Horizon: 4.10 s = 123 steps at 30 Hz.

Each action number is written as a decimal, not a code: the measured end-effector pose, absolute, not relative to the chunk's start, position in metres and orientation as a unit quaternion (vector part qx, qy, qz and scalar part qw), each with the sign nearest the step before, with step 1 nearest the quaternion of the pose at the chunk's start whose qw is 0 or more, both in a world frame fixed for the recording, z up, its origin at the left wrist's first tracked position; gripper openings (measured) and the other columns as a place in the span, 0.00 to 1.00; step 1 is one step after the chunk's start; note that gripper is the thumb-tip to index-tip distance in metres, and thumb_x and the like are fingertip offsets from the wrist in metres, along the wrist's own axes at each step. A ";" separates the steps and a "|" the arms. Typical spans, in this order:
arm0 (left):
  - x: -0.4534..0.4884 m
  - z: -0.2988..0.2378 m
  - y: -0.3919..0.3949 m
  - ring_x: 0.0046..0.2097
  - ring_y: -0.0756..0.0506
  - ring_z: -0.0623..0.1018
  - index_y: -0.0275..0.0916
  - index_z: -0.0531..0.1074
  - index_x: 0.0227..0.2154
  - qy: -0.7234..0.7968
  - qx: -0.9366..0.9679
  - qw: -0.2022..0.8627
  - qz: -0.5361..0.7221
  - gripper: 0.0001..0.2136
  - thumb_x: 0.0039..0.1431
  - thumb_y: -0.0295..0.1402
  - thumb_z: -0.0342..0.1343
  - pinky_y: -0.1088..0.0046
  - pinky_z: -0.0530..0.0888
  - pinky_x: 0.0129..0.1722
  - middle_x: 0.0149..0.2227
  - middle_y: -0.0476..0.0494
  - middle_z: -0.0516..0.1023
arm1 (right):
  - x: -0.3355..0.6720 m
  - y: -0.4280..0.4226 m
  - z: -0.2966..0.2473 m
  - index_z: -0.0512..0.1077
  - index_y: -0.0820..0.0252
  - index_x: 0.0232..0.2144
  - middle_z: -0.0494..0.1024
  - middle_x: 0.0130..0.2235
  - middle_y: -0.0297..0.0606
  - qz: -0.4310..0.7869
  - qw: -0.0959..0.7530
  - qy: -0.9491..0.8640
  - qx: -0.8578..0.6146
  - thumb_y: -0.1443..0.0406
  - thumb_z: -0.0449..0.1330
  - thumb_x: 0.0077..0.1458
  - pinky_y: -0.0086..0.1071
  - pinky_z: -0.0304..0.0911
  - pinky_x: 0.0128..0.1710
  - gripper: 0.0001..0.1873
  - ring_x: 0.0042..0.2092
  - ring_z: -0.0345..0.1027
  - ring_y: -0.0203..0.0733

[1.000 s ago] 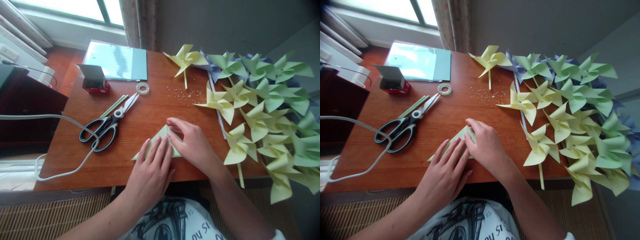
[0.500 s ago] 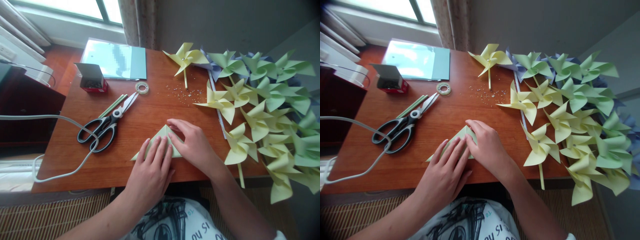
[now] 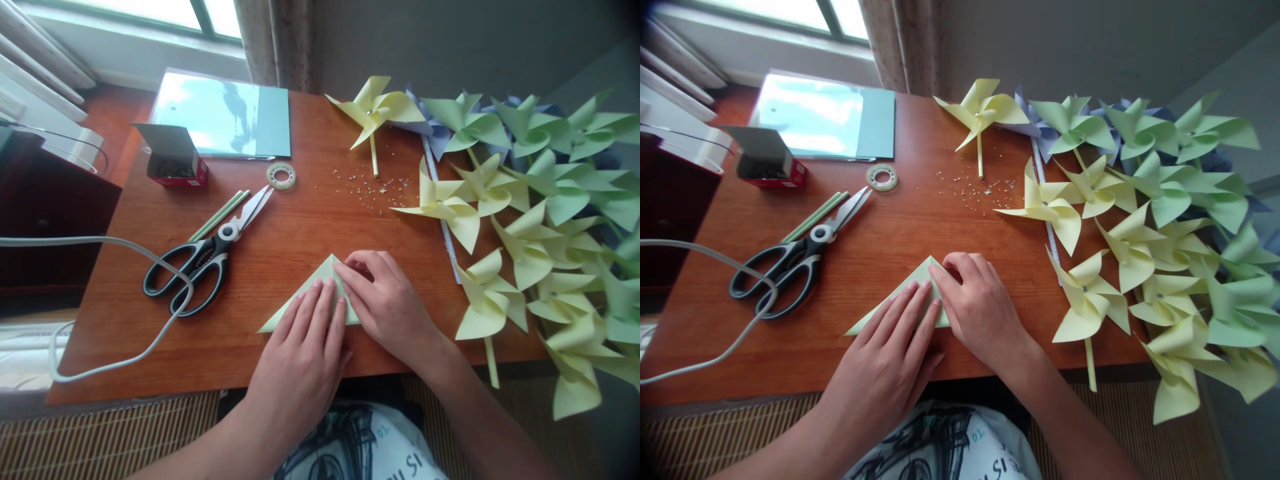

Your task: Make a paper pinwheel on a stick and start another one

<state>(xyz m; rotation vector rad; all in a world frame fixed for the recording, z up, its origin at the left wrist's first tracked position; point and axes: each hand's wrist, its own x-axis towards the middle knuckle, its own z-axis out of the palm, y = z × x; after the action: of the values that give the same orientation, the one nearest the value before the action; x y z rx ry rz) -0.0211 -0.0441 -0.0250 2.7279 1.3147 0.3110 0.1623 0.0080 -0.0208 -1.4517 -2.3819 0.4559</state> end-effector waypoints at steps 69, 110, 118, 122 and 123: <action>-0.009 -0.021 -0.066 0.68 0.31 0.66 0.21 0.66 0.62 0.417 0.906 0.017 0.067 0.26 0.68 0.35 0.49 0.54 0.61 0.67 0.67 0.25 0.64 | 0.149 0.004 -0.014 0.70 0.61 0.59 0.77 0.51 0.47 0.010 0.029 -0.855 -0.517 0.69 0.55 0.67 0.43 0.62 0.39 0.19 0.46 0.64 0.52; -0.014 -0.045 -0.079 0.73 0.26 0.48 0.21 0.54 0.68 0.408 0.908 0.061 0.072 0.42 0.62 0.51 0.54 0.51 0.47 0.71 0.72 0.19 0.49 | 0.167 -0.052 -0.036 0.63 0.64 0.63 0.67 0.63 0.54 0.090 0.247 -0.766 -0.587 0.67 0.60 0.58 0.56 0.61 0.63 0.31 0.64 0.59 0.59; -0.013 -0.043 -0.078 0.73 0.26 0.49 0.20 0.53 0.68 0.410 0.908 0.054 0.067 0.41 0.63 0.50 0.53 0.51 0.49 0.71 0.71 0.18 0.50 | 0.171 -0.050 -0.045 0.64 0.64 0.62 0.72 0.59 0.51 0.063 0.273 -0.746 -0.604 0.74 0.57 0.54 0.53 0.64 0.62 0.32 0.60 0.63 0.56; -0.013 -0.042 -0.078 0.73 0.26 0.48 0.21 0.52 0.68 0.411 0.907 0.066 0.071 0.43 0.62 0.51 0.54 0.51 0.48 0.71 0.72 0.18 0.49 | 0.184 -0.055 -0.047 0.65 0.62 0.62 0.73 0.58 0.49 0.058 0.281 -0.742 -0.606 0.75 0.56 0.55 0.54 0.66 0.61 0.32 0.59 0.65 0.55; -0.013 -0.042 -0.078 0.73 0.26 0.48 0.21 0.52 0.69 0.412 0.906 0.067 0.071 0.43 0.62 0.51 0.54 0.51 0.48 0.71 0.72 0.18 0.48 | 0.187 -0.056 -0.047 0.65 0.61 0.62 0.74 0.57 0.49 0.056 0.284 -0.739 -0.609 0.76 0.56 0.55 0.54 0.66 0.60 0.31 0.58 0.66 0.55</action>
<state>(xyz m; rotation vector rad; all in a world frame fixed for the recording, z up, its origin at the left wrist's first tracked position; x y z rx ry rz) -0.0127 -0.0780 -0.0423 2.7304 1.2414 0.2151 0.1874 -0.0561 -0.0473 -1.6280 -1.9761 0.1510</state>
